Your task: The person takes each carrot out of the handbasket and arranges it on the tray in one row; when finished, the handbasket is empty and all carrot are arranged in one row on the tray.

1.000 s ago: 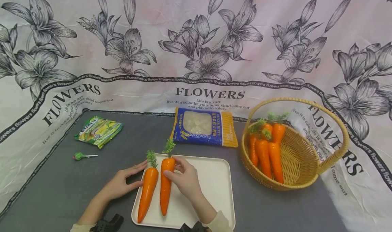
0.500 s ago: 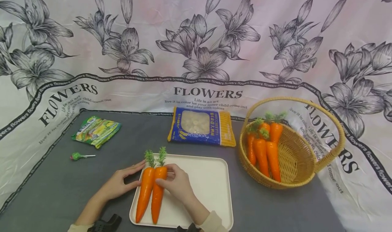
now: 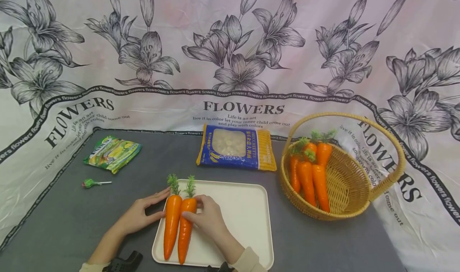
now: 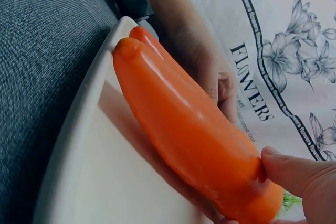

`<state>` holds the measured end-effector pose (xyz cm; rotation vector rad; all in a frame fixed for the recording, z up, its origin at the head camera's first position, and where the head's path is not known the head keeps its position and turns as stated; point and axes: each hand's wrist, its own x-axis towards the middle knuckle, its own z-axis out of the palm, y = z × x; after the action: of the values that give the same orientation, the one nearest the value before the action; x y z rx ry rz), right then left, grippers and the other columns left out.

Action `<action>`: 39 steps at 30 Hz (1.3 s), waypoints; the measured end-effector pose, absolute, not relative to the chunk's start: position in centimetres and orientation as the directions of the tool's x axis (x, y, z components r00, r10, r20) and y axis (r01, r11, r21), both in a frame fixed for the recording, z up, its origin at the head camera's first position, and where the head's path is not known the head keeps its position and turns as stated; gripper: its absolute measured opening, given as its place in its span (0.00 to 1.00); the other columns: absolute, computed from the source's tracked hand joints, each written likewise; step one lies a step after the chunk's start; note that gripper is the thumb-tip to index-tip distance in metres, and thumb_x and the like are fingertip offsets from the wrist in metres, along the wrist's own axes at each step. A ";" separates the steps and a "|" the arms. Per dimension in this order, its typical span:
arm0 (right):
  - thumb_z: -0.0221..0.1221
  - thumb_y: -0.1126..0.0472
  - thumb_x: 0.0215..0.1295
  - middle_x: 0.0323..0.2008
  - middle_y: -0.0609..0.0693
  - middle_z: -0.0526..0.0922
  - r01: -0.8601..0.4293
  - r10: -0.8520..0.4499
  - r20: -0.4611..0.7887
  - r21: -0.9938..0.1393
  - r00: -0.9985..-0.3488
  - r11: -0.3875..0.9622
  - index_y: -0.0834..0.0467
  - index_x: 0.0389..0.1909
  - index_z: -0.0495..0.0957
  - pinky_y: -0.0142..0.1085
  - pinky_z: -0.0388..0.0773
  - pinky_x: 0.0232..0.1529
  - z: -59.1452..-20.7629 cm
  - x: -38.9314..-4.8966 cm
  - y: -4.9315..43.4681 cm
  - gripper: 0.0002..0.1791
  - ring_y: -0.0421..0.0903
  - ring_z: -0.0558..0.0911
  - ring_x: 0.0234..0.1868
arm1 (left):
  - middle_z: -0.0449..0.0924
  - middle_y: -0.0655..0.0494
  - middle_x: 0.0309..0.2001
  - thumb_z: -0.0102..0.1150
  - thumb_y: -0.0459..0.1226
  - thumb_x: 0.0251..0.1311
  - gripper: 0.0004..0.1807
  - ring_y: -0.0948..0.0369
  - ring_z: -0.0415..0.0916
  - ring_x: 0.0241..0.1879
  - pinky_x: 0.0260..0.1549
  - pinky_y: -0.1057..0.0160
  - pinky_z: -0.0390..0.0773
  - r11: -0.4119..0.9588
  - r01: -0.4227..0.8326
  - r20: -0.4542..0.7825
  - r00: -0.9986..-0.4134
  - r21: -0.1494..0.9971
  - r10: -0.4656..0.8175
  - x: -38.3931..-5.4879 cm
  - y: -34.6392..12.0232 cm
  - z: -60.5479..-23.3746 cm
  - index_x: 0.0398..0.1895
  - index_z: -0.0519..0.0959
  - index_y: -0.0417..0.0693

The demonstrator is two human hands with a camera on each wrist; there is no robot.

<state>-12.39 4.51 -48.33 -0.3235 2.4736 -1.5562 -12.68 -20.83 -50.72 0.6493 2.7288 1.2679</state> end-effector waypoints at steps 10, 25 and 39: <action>0.70 0.52 0.52 0.45 0.59 0.77 -0.102 -0.278 -0.037 -0.878 -0.960 0.468 0.69 0.52 0.75 0.35 0.82 0.41 -48.0 -12.3 4.4 0.32 0.47 0.81 0.40 | 0.65 0.60 0.68 0.62 0.48 0.59 0.31 0.52 0.63 0.67 0.60 0.41 0.66 0.565 0.350 0.119 -0.907 0.747 0.403 -12.7 -20.8 -50.6 0.66 0.69 0.56; 0.68 0.55 0.52 0.56 0.64 0.76 -0.079 -0.246 -0.007 -0.937 -0.969 0.340 0.69 0.57 0.70 0.50 0.72 0.59 -47.1 -12.8 5.3 0.35 0.59 0.76 0.58 | 0.65 0.60 0.68 0.62 0.47 0.59 0.31 0.51 0.63 0.67 0.60 0.40 0.66 0.562 0.351 0.122 -0.907 0.749 0.404 -12.6 -20.7 -50.4 0.66 0.70 0.56; 0.66 0.63 0.56 0.59 0.63 0.74 -0.091 -0.213 0.048 -0.976 -0.976 0.197 0.66 0.60 0.69 0.50 0.66 0.65 -45.3 -14.3 8.5 0.31 0.56 0.74 0.61 | 0.65 0.60 0.68 0.62 0.47 0.59 0.31 0.51 0.63 0.67 0.59 0.41 0.66 0.567 0.359 0.133 -0.907 0.741 0.400 -12.6 -20.7 -50.7 0.66 0.69 0.56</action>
<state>-14.33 8.51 -45.33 -0.3008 2.3535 -1.9071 -12.57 -20.70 -50.72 0.6634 2.7363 1.2763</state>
